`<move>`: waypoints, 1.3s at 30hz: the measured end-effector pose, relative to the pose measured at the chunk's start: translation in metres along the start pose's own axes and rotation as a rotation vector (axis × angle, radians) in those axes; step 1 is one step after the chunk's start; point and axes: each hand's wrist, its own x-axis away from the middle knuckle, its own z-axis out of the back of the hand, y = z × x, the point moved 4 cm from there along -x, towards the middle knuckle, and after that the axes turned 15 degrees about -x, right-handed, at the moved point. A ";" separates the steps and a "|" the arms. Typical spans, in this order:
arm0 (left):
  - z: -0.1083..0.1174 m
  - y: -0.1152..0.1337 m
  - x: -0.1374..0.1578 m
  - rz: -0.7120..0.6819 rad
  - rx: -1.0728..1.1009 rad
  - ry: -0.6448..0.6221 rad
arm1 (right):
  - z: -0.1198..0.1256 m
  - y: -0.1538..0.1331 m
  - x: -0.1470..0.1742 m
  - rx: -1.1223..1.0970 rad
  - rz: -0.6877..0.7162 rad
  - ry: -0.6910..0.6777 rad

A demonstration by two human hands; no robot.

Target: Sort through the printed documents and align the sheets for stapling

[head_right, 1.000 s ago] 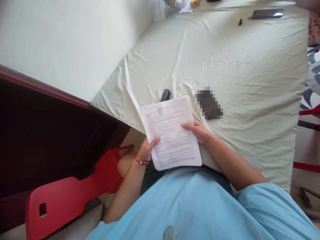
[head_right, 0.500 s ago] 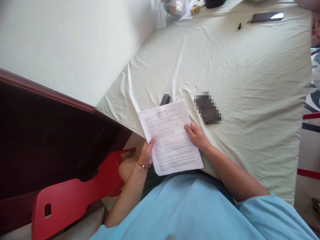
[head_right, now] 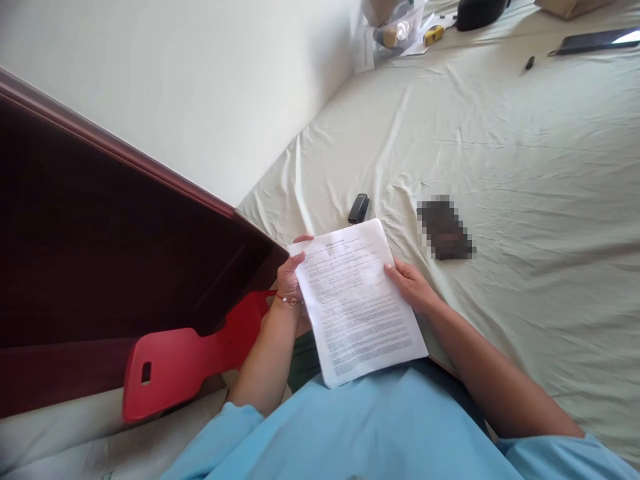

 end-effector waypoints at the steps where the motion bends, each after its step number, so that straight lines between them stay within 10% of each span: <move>1: 0.000 -0.002 0.000 0.006 0.007 -0.002 | 0.002 -0.001 -0.001 0.037 0.029 0.006; 22: -0.004 -0.010 0.006 0.027 -0.033 0.118 | 0.005 0.001 -0.006 0.040 0.087 0.027; 39: 0.004 -0.061 0.031 0.206 -0.116 0.218 | 0.010 -0.015 -0.007 0.343 0.337 0.079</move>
